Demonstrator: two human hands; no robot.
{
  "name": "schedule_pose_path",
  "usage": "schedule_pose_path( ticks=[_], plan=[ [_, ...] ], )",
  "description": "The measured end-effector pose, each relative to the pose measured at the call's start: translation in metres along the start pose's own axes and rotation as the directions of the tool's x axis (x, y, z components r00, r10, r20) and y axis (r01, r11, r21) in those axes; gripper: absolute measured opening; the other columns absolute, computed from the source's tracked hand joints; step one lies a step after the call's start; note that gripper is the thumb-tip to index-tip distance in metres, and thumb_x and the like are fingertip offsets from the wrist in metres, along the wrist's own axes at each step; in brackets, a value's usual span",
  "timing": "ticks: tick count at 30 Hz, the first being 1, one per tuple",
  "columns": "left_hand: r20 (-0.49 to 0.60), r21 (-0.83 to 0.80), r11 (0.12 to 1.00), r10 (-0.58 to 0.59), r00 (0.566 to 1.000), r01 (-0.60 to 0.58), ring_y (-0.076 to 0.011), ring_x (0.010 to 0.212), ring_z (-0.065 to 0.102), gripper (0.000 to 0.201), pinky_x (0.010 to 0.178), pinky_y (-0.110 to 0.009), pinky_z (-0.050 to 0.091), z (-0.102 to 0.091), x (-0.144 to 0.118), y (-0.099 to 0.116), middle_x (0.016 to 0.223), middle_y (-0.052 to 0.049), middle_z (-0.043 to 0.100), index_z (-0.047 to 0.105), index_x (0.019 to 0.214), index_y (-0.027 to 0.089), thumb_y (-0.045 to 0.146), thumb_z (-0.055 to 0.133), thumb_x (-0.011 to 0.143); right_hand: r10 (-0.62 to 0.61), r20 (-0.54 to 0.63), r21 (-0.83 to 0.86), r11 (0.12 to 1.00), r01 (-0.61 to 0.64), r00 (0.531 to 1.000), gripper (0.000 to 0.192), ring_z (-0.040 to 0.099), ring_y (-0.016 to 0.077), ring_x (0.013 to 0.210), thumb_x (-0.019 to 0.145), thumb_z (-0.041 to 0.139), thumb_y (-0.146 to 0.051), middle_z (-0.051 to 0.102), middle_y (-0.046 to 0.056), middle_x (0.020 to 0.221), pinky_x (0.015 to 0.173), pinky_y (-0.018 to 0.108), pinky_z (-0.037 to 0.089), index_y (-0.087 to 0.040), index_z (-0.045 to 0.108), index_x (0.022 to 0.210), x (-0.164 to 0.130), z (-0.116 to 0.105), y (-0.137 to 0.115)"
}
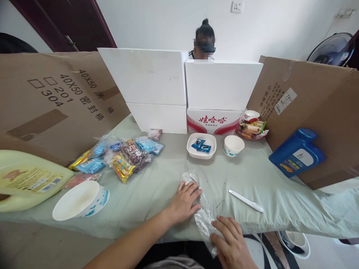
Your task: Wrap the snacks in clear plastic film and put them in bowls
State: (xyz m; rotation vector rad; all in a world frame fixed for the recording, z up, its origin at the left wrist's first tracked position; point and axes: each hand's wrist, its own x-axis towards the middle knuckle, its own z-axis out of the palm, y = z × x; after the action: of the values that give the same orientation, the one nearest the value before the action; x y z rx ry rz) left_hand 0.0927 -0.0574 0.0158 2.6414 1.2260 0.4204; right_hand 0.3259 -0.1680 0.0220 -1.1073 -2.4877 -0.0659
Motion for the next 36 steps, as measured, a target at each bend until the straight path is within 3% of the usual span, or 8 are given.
schedule_pose_path(
  ticks=[3,5,10,15,24,29,33,36],
  plan=[
    [0.078,-0.063,0.985,0.167,0.983,-0.162,-0.0286,0.138,0.031,0.05,0.113,-0.055,0.018,0.005,-0.008,-0.004,0.145,-0.004,0.045,0.047,0.135,0.031,0.049,0.055,0.09,-0.156,0.142,0.232,0.965,0.12,0.977,0.021,0.058,0.0191,0.112,0.086,0.049,-0.015,0.069,0.001,0.107,0.104,0.036,0.036,-0.027,0.061,0.098,0.024,-0.03,-0.012],
    [0.107,-0.089,0.976,0.206,0.973,-0.197,-0.0283,0.14,0.028,0.05,0.113,-0.055,0.016,0.006,-0.013,-0.007,0.148,-0.003,0.041,0.045,0.137,0.032,0.05,0.052,0.091,-0.147,0.236,0.411,0.911,0.039,0.961,0.021,0.063,0.0144,0.096,0.091,0.043,-0.014,0.07,0.0,0.096,0.1,0.032,0.041,-0.025,0.06,0.098,0.039,-0.042,-0.017],
    [0.11,-0.117,0.971,0.223,0.969,-0.21,-0.0266,0.142,0.024,0.055,0.116,-0.053,0.013,0.002,-0.016,-0.009,0.148,-0.004,0.042,0.037,0.143,0.029,0.04,0.052,0.091,0.187,0.312,0.603,0.718,-0.347,0.931,0.027,0.063,0.0144,0.081,0.097,0.035,-0.029,0.068,0.004,0.089,0.075,0.025,0.049,-0.022,0.061,0.098,0.079,-0.025,0.002],
    [0.038,-0.104,0.976,0.194,0.98,-0.189,-0.0244,0.14,0.029,0.054,0.117,-0.048,0.019,0.0,-0.015,-0.009,0.143,-0.006,0.048,0.041,0.141,0.024,0.025,0.051,0.088,0.498,0.267,0.401,0.721,-0.565,0.825,0.031,0.063,0.0152,0.073,0.095,0.032,-0.032,0.068,0.002,0.079,0.068,0.025,0.048,-0.02,0.061,0.098,0.13,0.031,0.042],
    [-0.212,-0.278,0.946,0.108,0.971,-0.166,-0.0264,0.121,0.048,0.04,0.105,-0.048,0.039,0.013,-0.015,-0.017,0.117,-0.011,0.061,0.058,0.113,0.017,0.007,0.044,0.078,0.58,0.213,0.123,0.783,-0.61,0.786,0.028,0.064,0.0199,0.094,0.094,0.037,-0.024,0.069,0.009,0.106,0.08,0.027,0.043,-0.017,0.061,0.108,0.151,0.075,0.045],
    [-0.46,-0.318,0.938,-0.029,0.887,-0.135,-0.0218,0.094,0.055,0.025,0.083,-0.039,0.049,0.009,-0.021,-0.016,0.092,-0.009,0.06,0.059,0.095,0.017,0.008,0.04,0.083,0.603,0.176,0.002,0.79,-0.613,0.778,0.029,0.065,0.0188,0.091,0.095,0.038,-0.024,0.068,0.009,0.108,0.076,0.026,0.043,-0.019,0.058,0.114,0.149,0.082,0.039],
    [-0.32,-0.132,0.953,0.219,0.922,-0.272,-0.0237,0.105,0.051,0.01,0.092,-0.04,0.042,0.01,-0.018,-0.013,0.095,-0.007,0.062,0.061,0.087,0.019,0.023,0.053,0.087,0.612,0.145,-0.073,0.79,-0.608,0.778,0.028,0.066,0.0172,0.083,0.095,0.04,-0.025,0.069,0.008,0.105,0.069,0.025,0.044,-0.02,0.055,0.118,0.151,0.086,0.037],
    [-0.216,-0.118,0.971,0.181,0.96,-0.21,-0.0207,0.098,0.053,0.01,0.092,-0.038,0.04,0.012,-0.014,-0.013,0.085,-0.003,0.062,0.061,0.078,0.019,0.025,0.059,0.085,0.628,0.108,-0.13,0.777,-0.616,0.77,0.029,0.066,0.0181,0.075,0.094,0.043,-0.028,0.069,0.009,0.098,0.064,0.026,0.043,-0.018,0.054,0.119,0.151,0.082,0.048]
  ],
)
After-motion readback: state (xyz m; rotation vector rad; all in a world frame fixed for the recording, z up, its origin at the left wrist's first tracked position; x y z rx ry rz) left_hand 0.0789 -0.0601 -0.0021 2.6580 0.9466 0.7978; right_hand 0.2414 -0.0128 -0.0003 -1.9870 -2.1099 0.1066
